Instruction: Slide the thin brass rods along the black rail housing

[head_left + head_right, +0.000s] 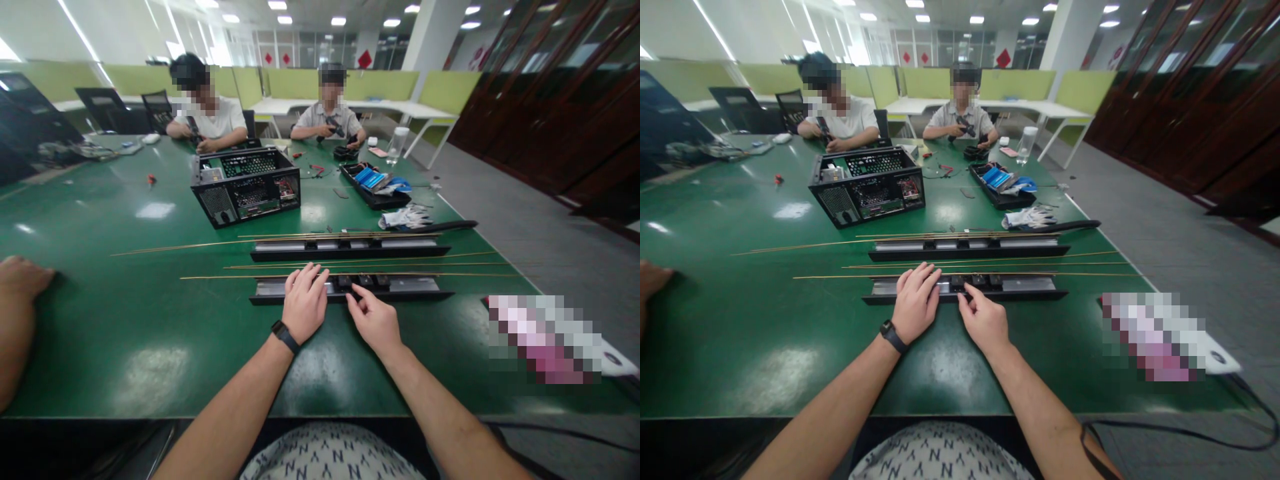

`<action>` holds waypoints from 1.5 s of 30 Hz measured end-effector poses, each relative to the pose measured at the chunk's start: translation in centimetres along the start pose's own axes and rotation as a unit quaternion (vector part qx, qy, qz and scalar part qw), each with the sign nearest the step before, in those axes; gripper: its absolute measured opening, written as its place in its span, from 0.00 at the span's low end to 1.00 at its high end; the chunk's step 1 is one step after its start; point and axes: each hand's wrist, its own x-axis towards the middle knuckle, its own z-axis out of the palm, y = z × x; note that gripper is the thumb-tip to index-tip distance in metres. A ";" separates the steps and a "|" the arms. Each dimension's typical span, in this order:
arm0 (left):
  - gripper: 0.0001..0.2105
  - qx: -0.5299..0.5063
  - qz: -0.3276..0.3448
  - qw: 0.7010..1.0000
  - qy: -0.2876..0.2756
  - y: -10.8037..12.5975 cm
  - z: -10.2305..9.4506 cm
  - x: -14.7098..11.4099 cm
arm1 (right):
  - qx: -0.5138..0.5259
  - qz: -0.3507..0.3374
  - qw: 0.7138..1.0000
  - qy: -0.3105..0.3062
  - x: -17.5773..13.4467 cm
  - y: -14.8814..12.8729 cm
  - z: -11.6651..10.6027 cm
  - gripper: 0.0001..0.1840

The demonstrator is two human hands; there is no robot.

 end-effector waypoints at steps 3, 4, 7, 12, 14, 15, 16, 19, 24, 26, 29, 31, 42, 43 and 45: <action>0.18 0.003 0.000 1.000 0.002 0.0 0.0 0.0 | 0.011 -0.003 1.000 -0.020 -0.1 -0.3 0.4 0.22; 0.18 0.003 0.000 1.000 0.003 0.0 0.0 0.0 | 0.016 -0.005 0.999 -0.027 -0.1 -0.4 0.5 0.22; 0.18 0.002 0.002 1.000 0.002 0.0 0.0 -0.1 | 0.031 -0.020 0.998 -0.041 -0.3 -0.6 0.4 0.21; 0.18 0.003 0.005 1.000 0.000 0.0 -0.1 -0.1 | -0.005 0.043 0.996 0.083 -0.3 -0.2 -0.6 0.19; 0.18 0.005 0.004 1.000 -0.001 0.0 -0.1 0.0 | -0.017 0.080 0.989 0.122 -0.2 0.2 -0.9 0.21; 0.18 0.006 0.003 1.000 -0.002 0.1 -0.1 0.0 | -0.020 0.090 0.988 0.128 -0.1 0.3 -1.1 0.21; 0.18 0.006 0.003 1.000 -0.003 0.1 -0.1 0.0 | -0.022 0.095 0.987 0.128 0.0 0.4 -1.1 0.22; 0.18 0.007 0.004 1.000 -0.003 0.1 0.0 0.0 | -0.030 0.096 0.988 0.119 0.2 0.6 -1.1 0.21; 0.18 0.005 0.010 1.000 0.004 0.0 0.0 0.0 | -0.023 0.087 0.990 0.112 0.4 0.7 -0.7 0.21; 0.18 0.004 0.011 1.000 0.008 0.0 0.1 0.0 | -0.020 0.080 0.991 0.110 0.5 0.6 -0.5 0.20; 0.18 0.004 0.014 1.000 0.012 0.0 0.1 0.0 | -0.017 0.079 0.992 0.101 0.6 0.4 -0.4 0.22; 0.18 0.005 0.014 1.000 0.012 0.0 0.1 0.0 | -0.013 0.082 0.992 0.094 0.6 0.4 -0.4 0.23; 0.18 0.007 0.015 1.000 0.017 -0.1 0.2 -0.1 | -0.003 0.089 0.989 0.116 0.4 0.3 -1.5 0.19; 0.18 0.006 0.016 1.000 0.016 -0.1 0.2 -0.1 | -0.010 0.109 0.985 0.131 0.4 0.4 -1.9 0.20; 0.18 0.004 0.018 1.000 0.015 -0.1 0.2 -0.1 | -0.024 0.157 0.977 0.146 0.5 0.7 -2.6 0.23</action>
